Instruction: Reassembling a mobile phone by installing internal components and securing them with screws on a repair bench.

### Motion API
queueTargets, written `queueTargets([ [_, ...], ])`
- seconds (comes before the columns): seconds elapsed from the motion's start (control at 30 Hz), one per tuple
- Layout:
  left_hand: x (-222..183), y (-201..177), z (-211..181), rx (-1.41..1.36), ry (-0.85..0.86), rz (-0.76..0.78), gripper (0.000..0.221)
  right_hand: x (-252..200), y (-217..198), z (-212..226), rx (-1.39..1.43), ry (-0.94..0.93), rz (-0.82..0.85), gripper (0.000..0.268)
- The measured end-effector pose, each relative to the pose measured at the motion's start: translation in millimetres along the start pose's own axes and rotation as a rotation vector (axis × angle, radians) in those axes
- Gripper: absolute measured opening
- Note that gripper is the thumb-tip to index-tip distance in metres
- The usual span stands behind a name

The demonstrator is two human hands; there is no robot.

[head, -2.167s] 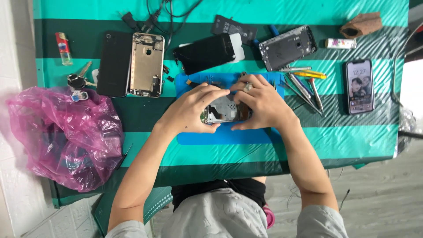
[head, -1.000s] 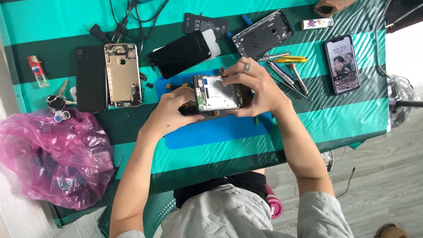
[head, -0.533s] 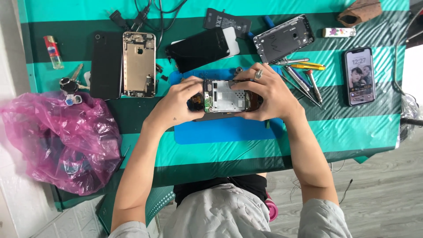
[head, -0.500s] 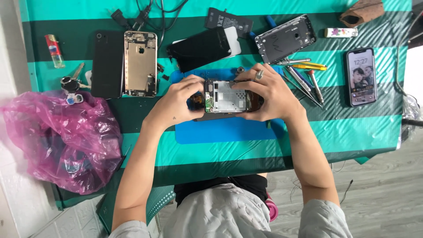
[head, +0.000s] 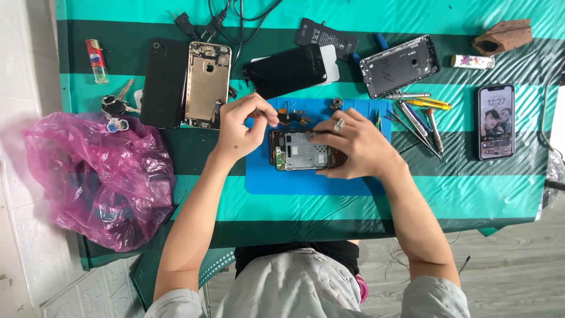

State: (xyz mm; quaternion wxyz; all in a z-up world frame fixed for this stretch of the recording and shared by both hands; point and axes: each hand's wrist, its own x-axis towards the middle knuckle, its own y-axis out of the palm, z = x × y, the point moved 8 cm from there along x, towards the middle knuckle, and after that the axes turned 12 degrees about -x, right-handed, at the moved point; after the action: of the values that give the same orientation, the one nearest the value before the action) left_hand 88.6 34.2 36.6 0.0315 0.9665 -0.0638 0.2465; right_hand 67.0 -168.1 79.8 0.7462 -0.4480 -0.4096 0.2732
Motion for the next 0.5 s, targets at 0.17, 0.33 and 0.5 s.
queueTargets([
  [0.17,-2.5,-7.6,12.6,0.021,0.061,-0.102,0.039,-8.1,15.3,2.4,-0.104,-0.021,0.024,0.050],
  [0.33,-1.2,-5.2,14.0,0.050,0.074,-0.116,0.042,-10.1,21.1,2.7,-0.152,-0.036,0.026,0.048],
  [0.5,-1.5,-3.2,15.8,0.058,0.048,-0.095,0.041,-4.3,16.8,4.5,-0.143,-0.017,0.055,0.047],
])
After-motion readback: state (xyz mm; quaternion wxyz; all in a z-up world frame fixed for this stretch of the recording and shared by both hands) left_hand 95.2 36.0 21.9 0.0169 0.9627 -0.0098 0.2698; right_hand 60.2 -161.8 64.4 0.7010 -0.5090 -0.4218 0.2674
